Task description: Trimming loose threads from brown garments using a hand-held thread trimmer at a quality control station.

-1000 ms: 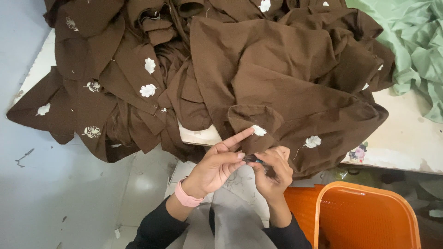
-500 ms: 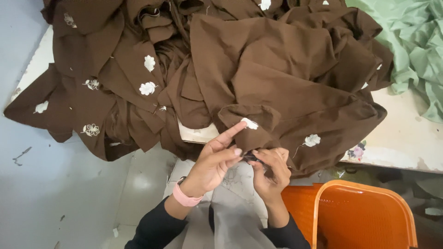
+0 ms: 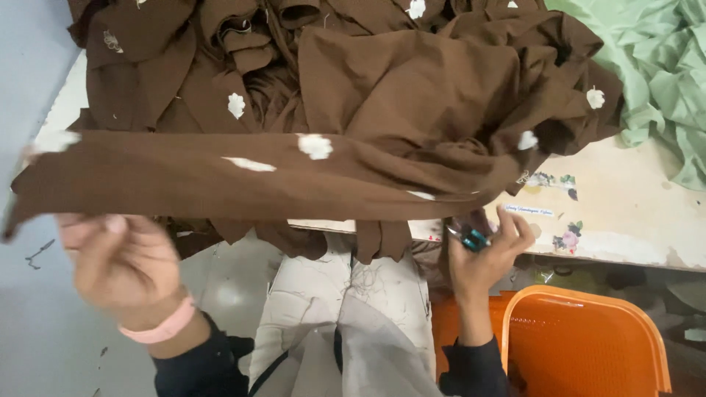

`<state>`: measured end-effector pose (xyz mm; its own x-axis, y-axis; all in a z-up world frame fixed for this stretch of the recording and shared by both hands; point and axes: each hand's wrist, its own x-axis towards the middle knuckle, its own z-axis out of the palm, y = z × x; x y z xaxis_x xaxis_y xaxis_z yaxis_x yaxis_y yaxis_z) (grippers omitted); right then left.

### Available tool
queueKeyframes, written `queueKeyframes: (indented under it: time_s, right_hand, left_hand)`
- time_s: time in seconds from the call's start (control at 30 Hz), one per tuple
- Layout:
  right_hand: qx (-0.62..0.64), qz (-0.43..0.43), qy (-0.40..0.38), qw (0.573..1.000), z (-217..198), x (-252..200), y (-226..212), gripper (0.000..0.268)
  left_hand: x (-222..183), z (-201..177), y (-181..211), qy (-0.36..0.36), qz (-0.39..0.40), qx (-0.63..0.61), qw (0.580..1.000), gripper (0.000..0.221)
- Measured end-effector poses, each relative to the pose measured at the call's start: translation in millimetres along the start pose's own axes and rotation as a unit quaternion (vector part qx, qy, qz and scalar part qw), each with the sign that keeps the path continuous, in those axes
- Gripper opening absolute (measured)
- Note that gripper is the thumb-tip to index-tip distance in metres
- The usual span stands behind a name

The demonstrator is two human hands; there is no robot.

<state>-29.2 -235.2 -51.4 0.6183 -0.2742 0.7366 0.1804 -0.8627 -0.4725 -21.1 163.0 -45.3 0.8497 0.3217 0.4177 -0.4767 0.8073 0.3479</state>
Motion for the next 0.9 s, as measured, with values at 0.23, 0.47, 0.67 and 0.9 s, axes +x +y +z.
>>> queueKeyframes:
  time_s: [0.23, 0.47, 0.67, 0.9]
  right_hand:
    - [0.011, -0.106, -0.006, 0.994, 15, 14, 11, 0.042]
    - [-0.064, -0.219, -0.03, 0.973, 25, 27, 10, 0.004]
    - [0.2, -0.04, -0.148, 0.968, 3, 52, 29, 0.017]
    - [0.193, 0.042, -0.172, 0.965, -15, 65, 31, 0.01]
  left_hand:
    - [25, 52, 9, 0.129, 0.061, 0.213, 0.967, 0.041]
    - [35, 40, 12, 0.178, 0.148, 0.397, 0.888, 0.031]
    - [48, -9, 15, 0.102, 0.158, 0.645, 0.74, 0.017]
    - [43, -1, -16, 0.177, -0.014, 0.589, 0.789, 0.03]
